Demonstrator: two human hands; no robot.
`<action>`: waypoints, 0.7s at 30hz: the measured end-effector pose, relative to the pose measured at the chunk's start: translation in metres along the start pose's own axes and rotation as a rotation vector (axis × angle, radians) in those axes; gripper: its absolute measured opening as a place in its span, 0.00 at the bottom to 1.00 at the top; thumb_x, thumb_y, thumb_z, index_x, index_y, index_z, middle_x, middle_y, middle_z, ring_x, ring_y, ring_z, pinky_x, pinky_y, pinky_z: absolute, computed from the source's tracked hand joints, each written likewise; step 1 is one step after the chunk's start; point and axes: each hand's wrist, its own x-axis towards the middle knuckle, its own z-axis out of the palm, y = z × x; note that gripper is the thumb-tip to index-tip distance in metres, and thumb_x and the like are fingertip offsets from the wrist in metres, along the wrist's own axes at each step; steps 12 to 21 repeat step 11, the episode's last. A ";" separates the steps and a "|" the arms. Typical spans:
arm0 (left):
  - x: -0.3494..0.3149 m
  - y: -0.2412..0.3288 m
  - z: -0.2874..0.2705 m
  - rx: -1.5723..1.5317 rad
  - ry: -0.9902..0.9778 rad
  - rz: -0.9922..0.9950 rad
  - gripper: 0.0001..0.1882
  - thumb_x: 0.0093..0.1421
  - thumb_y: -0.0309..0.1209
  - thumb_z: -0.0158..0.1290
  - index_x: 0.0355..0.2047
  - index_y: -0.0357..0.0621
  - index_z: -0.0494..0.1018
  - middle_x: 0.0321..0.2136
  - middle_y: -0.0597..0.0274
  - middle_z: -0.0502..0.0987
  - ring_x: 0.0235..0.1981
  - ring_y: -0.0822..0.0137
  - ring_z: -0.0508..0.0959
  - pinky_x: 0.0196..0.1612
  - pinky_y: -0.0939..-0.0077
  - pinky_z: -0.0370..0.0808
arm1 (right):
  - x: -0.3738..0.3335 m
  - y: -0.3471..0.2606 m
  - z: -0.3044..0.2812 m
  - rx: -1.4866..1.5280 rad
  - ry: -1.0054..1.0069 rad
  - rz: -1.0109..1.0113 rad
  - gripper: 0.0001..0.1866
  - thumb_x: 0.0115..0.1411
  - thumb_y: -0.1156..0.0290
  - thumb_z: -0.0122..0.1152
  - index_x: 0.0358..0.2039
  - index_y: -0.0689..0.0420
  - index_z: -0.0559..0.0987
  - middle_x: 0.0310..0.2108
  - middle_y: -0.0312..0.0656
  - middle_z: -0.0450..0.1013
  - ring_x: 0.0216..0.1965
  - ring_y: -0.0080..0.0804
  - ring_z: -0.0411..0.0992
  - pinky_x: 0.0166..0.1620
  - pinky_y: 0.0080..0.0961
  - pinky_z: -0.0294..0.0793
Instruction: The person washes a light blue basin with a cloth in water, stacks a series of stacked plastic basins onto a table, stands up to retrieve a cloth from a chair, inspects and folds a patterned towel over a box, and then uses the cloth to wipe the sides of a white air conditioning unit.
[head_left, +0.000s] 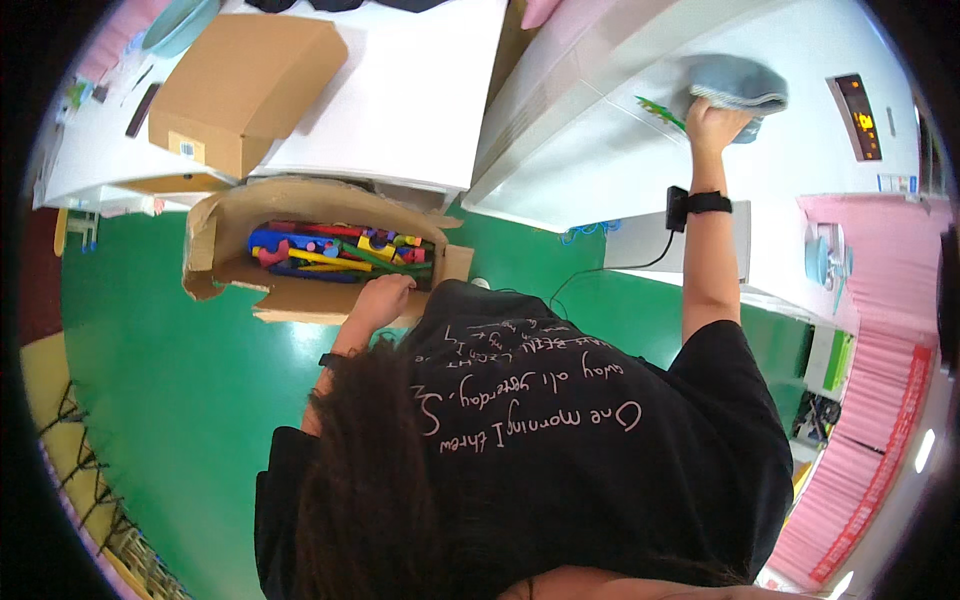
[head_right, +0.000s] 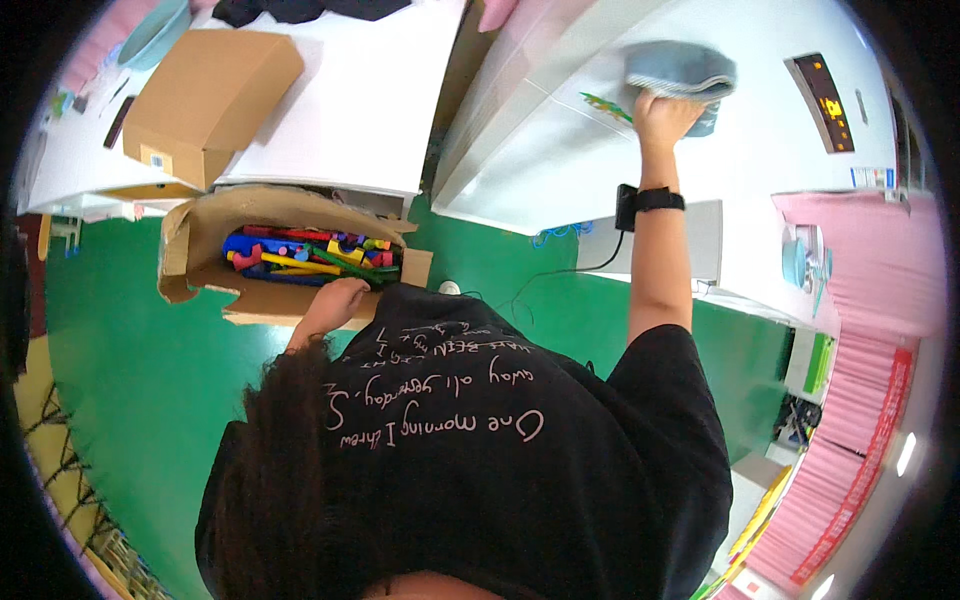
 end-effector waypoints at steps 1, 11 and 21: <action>0.005 0.003 -0.003 0.003 0.011 0.006 0.11 0.59 0.31 0.46 0.38 0.42 0.75 0.36 0.50 0.78 0.40 0.47 0.76 0.43 0.54 0.73 | 0.016 0.009 -0.010 0.048 0.056 0.033 0.15 0.51 0.67 0.51 0.30 0.67 0.78 0.34 0.62 0.74 0.38 0.65 0.68 0.50 0.57 0.62; 0.055 0.033 0.020 0.038 -0.123 -0.013 0.10 0.58 0.30 0.50 0.39 0.40 0.75 0.37 0.47 0.77 0.41 0.48 0.76 0.45 0.56 0.72 | 0.057 0.104 -0.031 0.291 0.180 0.068 0.22 0.60 0.58 0.50 0.45 0.64 0.76 0.47 0.56 0.71 0.51 0.57 0.64 0.56 0.54 0.52; 0.055 0.033 0.020 0.038 -0.123 -0.013 0.10 0.58 0.30 0.50 0.39 0.40 0.75 0.37 0.47 0.77 0.41 0.48 0.76 0.45 0.56 0.72 | 0.057 0.104 -0.031 0.291 0.180 0.068 0.22 0.60 0.58 0.50 0.45 0.64 0.76 0.47 0.56 0.71 0.51 0.57 0.64 0.56 0.54 0.52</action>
